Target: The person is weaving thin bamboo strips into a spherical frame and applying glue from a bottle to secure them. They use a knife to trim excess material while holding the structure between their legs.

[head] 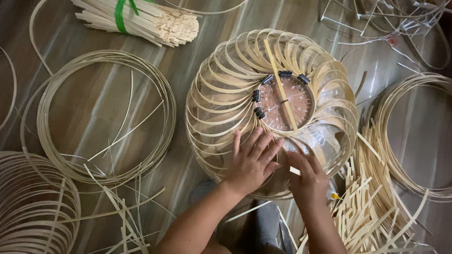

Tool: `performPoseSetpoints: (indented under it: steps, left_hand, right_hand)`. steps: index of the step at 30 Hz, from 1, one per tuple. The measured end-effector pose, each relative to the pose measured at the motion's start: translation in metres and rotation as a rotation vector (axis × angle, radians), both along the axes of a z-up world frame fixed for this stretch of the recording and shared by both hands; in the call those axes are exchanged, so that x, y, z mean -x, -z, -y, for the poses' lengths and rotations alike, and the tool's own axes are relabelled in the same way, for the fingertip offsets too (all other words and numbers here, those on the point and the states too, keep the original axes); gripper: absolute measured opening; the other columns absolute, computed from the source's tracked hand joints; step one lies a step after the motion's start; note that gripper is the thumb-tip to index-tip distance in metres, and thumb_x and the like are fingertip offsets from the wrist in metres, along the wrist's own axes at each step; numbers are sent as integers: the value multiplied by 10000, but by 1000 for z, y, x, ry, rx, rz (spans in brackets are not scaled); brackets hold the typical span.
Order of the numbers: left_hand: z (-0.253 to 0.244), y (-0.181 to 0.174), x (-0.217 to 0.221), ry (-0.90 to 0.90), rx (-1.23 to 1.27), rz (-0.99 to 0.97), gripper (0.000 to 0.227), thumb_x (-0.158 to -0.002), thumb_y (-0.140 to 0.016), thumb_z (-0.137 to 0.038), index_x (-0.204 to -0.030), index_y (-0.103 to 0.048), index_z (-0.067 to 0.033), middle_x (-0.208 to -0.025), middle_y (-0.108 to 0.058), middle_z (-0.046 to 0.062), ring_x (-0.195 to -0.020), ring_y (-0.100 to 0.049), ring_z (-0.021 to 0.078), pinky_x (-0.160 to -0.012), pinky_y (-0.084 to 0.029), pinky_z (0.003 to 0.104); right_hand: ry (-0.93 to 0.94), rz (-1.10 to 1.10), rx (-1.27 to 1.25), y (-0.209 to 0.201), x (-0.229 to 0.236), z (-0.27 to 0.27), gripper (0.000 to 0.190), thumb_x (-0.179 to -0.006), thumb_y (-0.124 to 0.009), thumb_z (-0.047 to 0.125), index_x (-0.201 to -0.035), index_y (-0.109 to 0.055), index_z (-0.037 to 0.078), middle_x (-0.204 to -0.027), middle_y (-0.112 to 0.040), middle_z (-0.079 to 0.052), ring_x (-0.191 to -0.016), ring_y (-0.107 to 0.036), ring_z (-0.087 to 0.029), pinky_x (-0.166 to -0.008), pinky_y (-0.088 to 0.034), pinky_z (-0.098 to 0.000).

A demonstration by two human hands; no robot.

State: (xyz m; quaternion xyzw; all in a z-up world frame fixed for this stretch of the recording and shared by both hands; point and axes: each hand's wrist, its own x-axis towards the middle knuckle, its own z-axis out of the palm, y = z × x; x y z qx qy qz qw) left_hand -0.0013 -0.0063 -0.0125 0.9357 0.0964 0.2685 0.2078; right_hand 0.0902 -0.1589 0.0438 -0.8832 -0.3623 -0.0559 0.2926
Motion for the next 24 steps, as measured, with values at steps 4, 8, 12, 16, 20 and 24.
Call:
performPoseSetpoints:
  steps: [4, 8, 12, 16, 20, 24]
  left_hand:
    - [2, 0, 0, 9, 20, -32, 630, -1048, -539, -517, -1615, -395, -284, -1650, -353, 34, -1577, -284, 288, -1254, -134, 713]
    - [0, -2, -1, 34, 46, -51, 652, -1041, -548, -480, -1625, -337, -283, -1699, -280, 83, -1588, -239, 323, -1240, -107, 722]
    - [-1, -5, -2, 37, 58, -67, 660, -1039, -563, -449, -1630, -314, -292, -1712, -247, 105, -1593, -219, 336, -1241, -95, 720]
    - [0, -6, -1, 39, 55, -81, 679, -1010, -609, -433, -1616, -339, -290, -1694, -265, 116, -1577, -233, 351, -1229, -97, 726]
    - [0, -3, -1, 36, 62, -31, 702, -988, -673, -414, -1614, -385, -278, -1628, -331, 71, -1547, -297, 315, -1240, -127, 724]
    - [1, 0, -1, 30, 26, -10, 696, -966, -699, -411, -1592, -431, -268, -1611, -361, 46, -1536, -321, 289, -1234, -147, 711]
  right_hand:
    - [7, -209, -46, 0, -3, 6, 433, -770, -752, -39, -1183, -706, 82, -1091, -713, -124, -969, -727, -247, -779, -596, -336]
    - [-4, -496, -429, 3, -13, 19, 277, -932, -673, 88, -1208, -649, 103, -1184, -639, -90, -1020, -673, -174, -849, -602, -273]
    - [-50, -93, -180, -1, -26, 30, 209, -1031, -623, 14, -1186, -730, 105, -1157, -672, -119, -994, -682, -215, -821, -596, -261]
    - [-10, 37, 2, -7, -24, 19, 288, -943, -684, 28, -1217, -744, 97, -1060, -663, -169, -941, -676, -282, -795, -557, -360]
    - [-13, 75, 22, -17, -21, -6, 257, -933, -691, 28, -1180, -740, 79, -1054, -678, -174, -945, -675, -323, -803, -554, -416]
    - [-46, 244, 53, -30, -23, -20, 218, -884, -694, 21, -1081, -760, 87, -972, -709, -121, -940, -663, -351, -833, -540, -472]
